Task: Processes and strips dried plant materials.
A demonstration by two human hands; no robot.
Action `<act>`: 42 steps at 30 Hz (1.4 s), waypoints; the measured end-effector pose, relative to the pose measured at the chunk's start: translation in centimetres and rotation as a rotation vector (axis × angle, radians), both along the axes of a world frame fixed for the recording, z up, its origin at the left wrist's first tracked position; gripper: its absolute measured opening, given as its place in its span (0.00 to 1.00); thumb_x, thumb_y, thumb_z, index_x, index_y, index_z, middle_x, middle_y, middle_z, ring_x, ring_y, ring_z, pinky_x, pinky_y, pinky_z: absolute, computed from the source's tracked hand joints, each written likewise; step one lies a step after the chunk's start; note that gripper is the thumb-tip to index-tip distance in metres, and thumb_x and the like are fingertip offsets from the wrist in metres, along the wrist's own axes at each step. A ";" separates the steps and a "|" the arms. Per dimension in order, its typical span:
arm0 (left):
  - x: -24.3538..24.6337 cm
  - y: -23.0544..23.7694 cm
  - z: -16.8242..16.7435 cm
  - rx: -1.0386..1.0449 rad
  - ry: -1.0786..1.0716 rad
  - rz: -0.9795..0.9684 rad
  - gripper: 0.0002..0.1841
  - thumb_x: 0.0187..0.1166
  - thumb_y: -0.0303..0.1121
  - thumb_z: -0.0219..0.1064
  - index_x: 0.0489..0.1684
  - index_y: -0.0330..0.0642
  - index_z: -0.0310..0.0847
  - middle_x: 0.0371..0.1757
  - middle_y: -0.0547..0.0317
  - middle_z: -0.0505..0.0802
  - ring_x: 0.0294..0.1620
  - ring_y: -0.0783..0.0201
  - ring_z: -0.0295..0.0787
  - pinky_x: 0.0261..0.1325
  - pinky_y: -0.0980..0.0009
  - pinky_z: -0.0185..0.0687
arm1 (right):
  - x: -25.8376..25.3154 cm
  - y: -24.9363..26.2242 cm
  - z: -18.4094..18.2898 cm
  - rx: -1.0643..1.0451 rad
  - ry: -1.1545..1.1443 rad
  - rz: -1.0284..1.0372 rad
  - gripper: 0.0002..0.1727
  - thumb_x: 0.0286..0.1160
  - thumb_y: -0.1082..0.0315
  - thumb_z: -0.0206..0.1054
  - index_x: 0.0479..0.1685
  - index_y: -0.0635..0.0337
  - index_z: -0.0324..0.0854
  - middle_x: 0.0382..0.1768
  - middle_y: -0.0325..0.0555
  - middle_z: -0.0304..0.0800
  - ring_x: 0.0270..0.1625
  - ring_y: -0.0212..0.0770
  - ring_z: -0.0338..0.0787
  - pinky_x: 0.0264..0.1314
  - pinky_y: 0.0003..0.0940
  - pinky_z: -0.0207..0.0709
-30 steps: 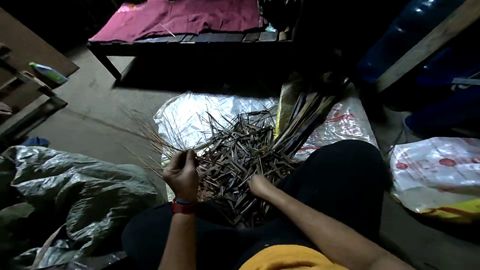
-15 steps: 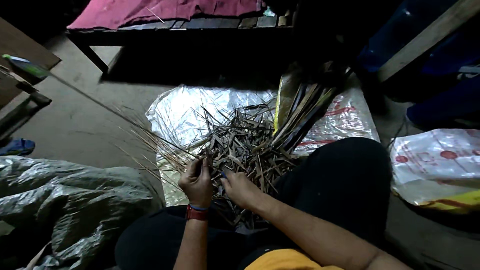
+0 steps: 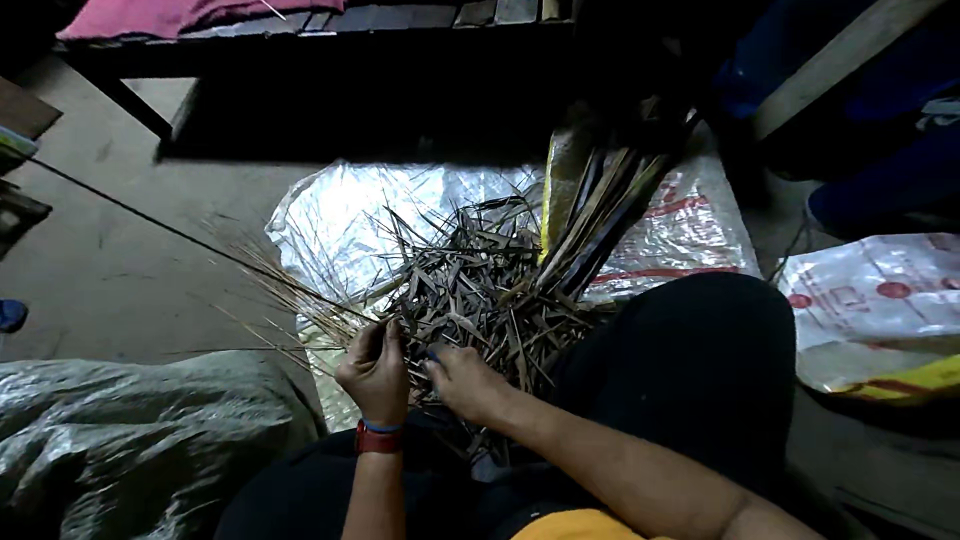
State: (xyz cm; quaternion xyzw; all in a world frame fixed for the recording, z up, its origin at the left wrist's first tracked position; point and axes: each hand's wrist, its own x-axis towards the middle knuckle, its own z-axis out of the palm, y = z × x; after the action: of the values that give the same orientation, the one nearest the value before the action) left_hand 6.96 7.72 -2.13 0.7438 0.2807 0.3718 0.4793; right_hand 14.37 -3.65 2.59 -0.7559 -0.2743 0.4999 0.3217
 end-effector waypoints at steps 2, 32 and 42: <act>0.1 0.1 -0.5 -0.003 0.013 -0.007 0.04 0.76 0.21 0.67 0.37 0.27 0.86 0.29 0.67 0.93 0.27 0.80 0.90 0.35 0.80 0.90 | 0.4 0.1 -1.9 -0.109 0.011 0.020 0.23 0.97 0.61 0.46 0.73 0.70 0.75 0.60 0.67 0.87 0.66 0.59 0.88 0.72 0.55 0.77; -0.7 10.3 -10.6 -0.372 1.196 -0.164 0.23 0.86 0.30 0.63 0.76 0.25 0.72 0.65 0.27 0.87 0.60 0.35 0.89 0.63 0.39 0.81 | 24.4 -7.3 -24.4 -0.713 -0.144 -0.813 0.38 0.84 0.52 0.68 0.84 0.71 0.66 0.79 0.65 0.77 0.83 0.59 0.76 0.84 0.56 0.67; 0.9 8.1 -8.5 -0.136 1.169 -0.240 0.20 0.88 0.28 0.59 0.74 0.26 0.75 0.69 0.29 0.86 0.69 0.35 0.85 0.76 0.41 0.73 | 26.2 -7.1 -19.6 -0.467 -0.116 -1.148 0.30 0.80 0.64 0.70 0.75 0.76 0.73 0.74 0.71 0.79 0.79 0.61 0.79 0.81 0.57 0.70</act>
State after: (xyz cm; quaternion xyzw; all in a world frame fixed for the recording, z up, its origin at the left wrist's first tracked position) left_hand 7.84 15.86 -10.62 0.8190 0.4350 -0.1746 0.3308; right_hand 40.60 -10.72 -17.04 -0.8591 0.2755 0.2521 0.3499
